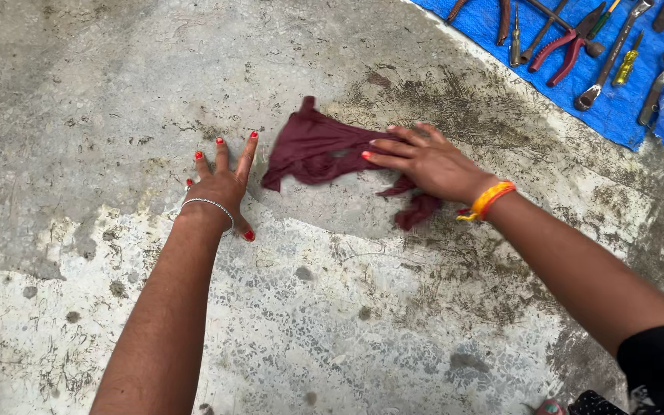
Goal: The person cleans a section of concrete floor by hand using a wet cloth, repeatedly rinsing and wringing the cloth in a bucket of water.
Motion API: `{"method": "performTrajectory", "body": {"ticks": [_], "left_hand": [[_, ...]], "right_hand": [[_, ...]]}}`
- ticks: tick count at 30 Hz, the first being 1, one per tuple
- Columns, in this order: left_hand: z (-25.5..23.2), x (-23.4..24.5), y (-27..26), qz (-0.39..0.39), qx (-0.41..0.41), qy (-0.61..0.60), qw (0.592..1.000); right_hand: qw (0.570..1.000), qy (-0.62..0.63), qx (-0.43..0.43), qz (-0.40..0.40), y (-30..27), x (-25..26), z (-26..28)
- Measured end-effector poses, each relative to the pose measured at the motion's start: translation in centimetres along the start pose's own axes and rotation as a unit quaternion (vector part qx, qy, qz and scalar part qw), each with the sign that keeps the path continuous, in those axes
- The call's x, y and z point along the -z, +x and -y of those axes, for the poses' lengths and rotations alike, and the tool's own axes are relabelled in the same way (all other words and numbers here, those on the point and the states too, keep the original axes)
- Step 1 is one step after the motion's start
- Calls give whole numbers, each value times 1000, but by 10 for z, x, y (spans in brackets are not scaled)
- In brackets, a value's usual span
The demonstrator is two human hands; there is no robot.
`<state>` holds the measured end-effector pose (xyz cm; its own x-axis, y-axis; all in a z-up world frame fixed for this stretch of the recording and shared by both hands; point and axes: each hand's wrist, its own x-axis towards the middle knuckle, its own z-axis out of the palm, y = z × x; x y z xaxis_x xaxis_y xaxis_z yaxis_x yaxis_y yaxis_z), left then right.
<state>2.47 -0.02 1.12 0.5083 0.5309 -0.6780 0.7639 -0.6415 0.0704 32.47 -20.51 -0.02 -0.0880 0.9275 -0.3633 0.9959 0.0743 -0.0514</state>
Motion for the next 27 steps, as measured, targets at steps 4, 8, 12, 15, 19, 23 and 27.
{"method": "performTrajectory", "body": {"ticks": [4,8,12,15,19,23,27], "left_hand": [[-4,4,-2,6,-4,12,1000],[-4,4,-3,10,-5,5,1000],[-5,4,0,13,2,10,1000],[-3,4,0,6,2,-3,1000],[0,-3,6,15,9,-4,1000],[7,-9,8,-1,8,-29,1000],[6,-10,2,-20,4,-46,999]], "right_hand": [[987,-59,-138,55,-156,-25,-122],[978,-12,-210,6,-209,-63,-153],[987,-35,-151,-35,-108,-70,-102],[992,70,-78,-71,-9,-40,-20],[993,89,24,-67,80,5,95],[994,76,32,-71,49,7,103],[998,-3,-45,-41,-71,-18,19]]}}
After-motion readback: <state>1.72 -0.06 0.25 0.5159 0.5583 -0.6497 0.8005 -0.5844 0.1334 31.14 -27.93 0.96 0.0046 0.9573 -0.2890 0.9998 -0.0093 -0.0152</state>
